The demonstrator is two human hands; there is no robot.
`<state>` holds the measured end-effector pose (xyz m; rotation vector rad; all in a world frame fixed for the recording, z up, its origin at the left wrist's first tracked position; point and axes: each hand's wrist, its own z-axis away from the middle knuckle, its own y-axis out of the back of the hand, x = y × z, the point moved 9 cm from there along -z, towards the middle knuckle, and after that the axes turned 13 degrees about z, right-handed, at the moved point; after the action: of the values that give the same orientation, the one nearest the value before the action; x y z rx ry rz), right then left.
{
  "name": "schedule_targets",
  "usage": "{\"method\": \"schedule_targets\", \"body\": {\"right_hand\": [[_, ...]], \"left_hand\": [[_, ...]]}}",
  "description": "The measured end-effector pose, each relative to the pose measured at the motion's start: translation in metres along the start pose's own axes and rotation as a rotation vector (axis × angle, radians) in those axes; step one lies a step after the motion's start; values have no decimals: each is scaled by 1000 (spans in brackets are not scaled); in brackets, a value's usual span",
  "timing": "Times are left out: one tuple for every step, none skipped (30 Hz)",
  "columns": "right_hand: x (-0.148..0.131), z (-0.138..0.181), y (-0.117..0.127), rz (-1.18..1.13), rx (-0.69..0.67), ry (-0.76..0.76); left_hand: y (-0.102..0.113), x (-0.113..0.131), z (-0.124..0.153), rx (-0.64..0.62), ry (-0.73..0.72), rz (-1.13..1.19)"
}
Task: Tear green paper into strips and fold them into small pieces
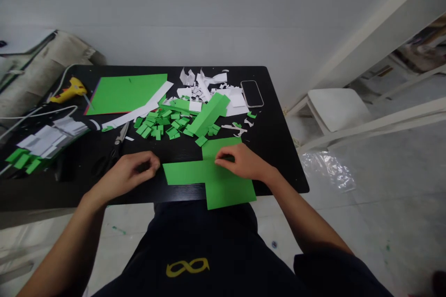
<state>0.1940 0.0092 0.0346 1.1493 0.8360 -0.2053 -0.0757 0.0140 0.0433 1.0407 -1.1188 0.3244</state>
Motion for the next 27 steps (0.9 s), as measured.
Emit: {"method": "schedule_targets", "body": {"right_hand": [[3, 0, 0, -4, 5, -12], [4, 1, 0, -10, 10, -20], [5, 1, 0, -17, 16, -25], [5, 0, 0, -26, 22, -29], [5, 0, -1, -36, 24, -30], [5, 0, -2, -45, 26, -30], [5, 0, -3, -53, 26, -30], [5, 0, -4, -60, 27, -30], [6, 0, -4, -66, 31, -32], [7, -1, -4, -72, 37, -32], [8, -1, -4, -81, 46, -31], [9, -1, -4, -91, 55, -29], [10, -1, -4, -102, 63, -26], [11, -1, -4, -113, 71, -23], [11, -2, -4, -124, 77, -22], [12, -2, -4, -136, 84, -21], [12, -2, -4, -148, 93, -21], [13, -2, -3, -161, 106, -22], [14, -3, -3, -174, 121, -28], [16, -2, -2, -185, 139, -38], [18, -2, -2, -192, 159, -54], [22, -1, -1, -197, 179, -78], [26, 0, -1, -202, 194, -106], [31, 1, -2, -217, 202, -134], [35, 2, -3, -246, 204, -159], [38, 4, -5, -284, 199, -176], [41, 5, -7, -325, 192, -188]], "left_hand": [[5, -4, 1, 32, 11, 0], [8, -6, 1, 66, 14, 1], [11, -8, 0, 105, 10, 4], [13, -9, -1, 156, 2, 9], [15, -8, -3, 215, -10, 15], [17, -7, -4, 275, -26, 23], [17, -5, -4, 329, -46, 30], [16, -2, -6, 358, -75, 35], [12, 2, -7, 355, -109, 35], [6, 5, -9, 325, -140, 34], [-1, 7, -11, 275, -162, 35], [-8, 8, -13, 224, -172, 40], [-14, 7, -14, 183, -169, 51], [-18, 4, -15, 160, -153, 69], [-21, -1, -15, 154, -125, 94], [-22, -7, -16, 163, -89, 126], [-23, -13, -16, 184, -52, 164], [-23, -20, -16, 208, -13, 208], [-22, -26, -16, 238, 23, 257], [-21, -31, -16, 272, 50, 309], [-20, -35, -15, 308, 69, 362], [-19, -38, -15, 343, 79, 415], [-17, -40, -15, 378, 82, 464], [-15, -42, -15, 411, 83, 507], [-13, -42, -14, 443, 83, 539], [-11, -43, -14, 470, 86, 561], [-10, -43, -13, 493, 94, 573]]}}
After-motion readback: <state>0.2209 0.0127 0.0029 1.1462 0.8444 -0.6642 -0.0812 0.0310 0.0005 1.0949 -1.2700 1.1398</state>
